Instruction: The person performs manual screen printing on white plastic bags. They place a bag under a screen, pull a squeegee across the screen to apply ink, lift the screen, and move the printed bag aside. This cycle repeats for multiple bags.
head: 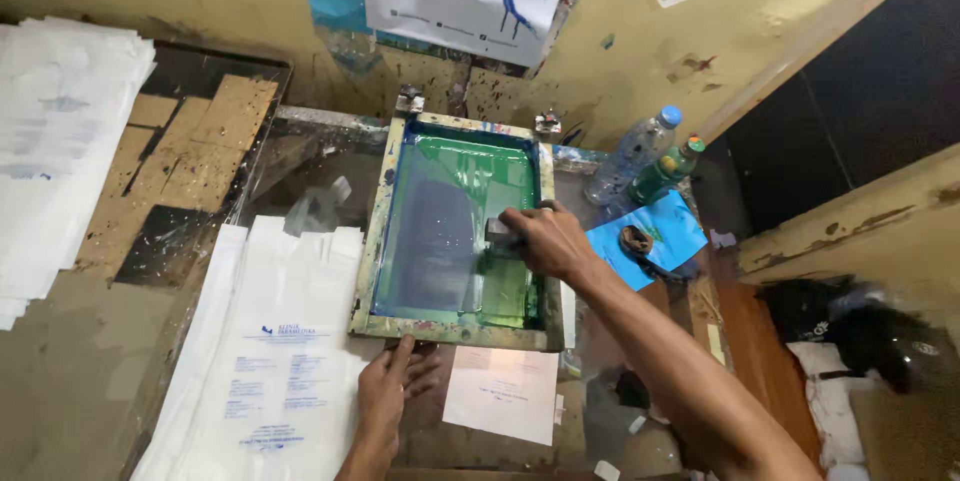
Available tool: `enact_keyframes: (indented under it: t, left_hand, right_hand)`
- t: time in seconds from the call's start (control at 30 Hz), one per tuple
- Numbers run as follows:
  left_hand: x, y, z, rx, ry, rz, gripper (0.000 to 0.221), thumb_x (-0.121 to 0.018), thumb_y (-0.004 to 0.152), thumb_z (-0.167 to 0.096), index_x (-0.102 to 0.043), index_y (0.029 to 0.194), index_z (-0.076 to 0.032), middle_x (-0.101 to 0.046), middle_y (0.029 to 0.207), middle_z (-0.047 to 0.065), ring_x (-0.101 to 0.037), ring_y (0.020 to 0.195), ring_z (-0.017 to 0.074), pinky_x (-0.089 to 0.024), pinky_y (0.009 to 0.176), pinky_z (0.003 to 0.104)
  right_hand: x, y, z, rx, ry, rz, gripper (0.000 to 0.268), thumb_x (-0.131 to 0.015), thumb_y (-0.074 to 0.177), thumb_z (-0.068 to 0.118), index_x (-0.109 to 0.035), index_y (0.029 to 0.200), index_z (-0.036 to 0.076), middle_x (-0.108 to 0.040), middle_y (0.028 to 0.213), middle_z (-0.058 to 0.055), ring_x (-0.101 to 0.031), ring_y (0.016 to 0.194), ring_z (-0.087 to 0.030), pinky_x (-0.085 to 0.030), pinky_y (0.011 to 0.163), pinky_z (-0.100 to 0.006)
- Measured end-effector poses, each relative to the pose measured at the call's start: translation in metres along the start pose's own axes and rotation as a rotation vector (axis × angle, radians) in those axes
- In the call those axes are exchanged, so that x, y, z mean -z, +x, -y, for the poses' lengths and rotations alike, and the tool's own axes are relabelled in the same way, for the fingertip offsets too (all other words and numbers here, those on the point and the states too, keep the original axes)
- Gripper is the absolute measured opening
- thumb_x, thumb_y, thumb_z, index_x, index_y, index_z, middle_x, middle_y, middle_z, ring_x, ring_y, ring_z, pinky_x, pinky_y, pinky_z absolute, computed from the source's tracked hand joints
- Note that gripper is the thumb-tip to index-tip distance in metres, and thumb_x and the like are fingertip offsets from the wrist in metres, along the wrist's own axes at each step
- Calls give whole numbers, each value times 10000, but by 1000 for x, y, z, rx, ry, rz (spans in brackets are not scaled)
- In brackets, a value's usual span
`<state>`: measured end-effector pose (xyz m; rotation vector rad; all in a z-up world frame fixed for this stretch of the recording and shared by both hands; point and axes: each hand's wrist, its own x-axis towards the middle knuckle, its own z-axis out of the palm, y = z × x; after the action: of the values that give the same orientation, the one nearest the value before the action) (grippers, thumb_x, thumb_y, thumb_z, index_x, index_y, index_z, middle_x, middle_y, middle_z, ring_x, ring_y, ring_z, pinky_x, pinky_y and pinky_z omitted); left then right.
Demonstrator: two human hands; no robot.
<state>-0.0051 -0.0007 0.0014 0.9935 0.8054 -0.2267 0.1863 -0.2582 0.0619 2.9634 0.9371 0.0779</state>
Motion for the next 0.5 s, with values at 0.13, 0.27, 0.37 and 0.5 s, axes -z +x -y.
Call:
enact_keyframes:
  t: [0.13, 0.27, 0.37, 0.5]
  left_hand:
    - [-21, -55, -75, 36, 13, 119, 443, -584, 996, -276, -675, 1273, 57, -815, 1268, 261, -726, 880, 339, -438, 700, 341]
    - [-73, -29, -115, -323, -221, 573, 606, -426, 976, -463, -632, 1316, -5, -737, 1340, 256, -686, 1215, 375, -522, 1047, 521]
    - [-110, 51, -91, -910, 622, 577, 406, -520, 1046, -194, -637, 1435, -193, -744, 1360, 34, -685, 1266, 219, -526, 1080, 390]
    - [-124, 123, -31, -1377, 1543, 213, 682, -680, 974, -523, -424, 1566, -301, -341, 1625, 269, -382, 1401, 518, -443, 1083, 617]
  right_hand:
    - [98, -24, 16, -196, 262, -289, 574, -739, 806, 161, -552, 1348, 180, -711, 1348, -134, -682, 1143, -369, -474, 951, -537]
    - [167, -4, 19, -152, 98, -762, 381, -683, 968, 127, -537, 1315, 67, -635, 1176, -161, -596, 1004, -410, -400, 917, -514]
    - [202, 40, -10, -54, -62, -923, 315, -706, 1017, 105, -558, 1284, 28, -649, 1078, -187, -619, 978, -381, -426, 1057, -576]
    - [225, 73, -41, -30, -73, -907, 456, -755, 954, 104, -520, 1339, 42, -654, 1161, -193, -616, 1019, -395, -447, 967, -518]
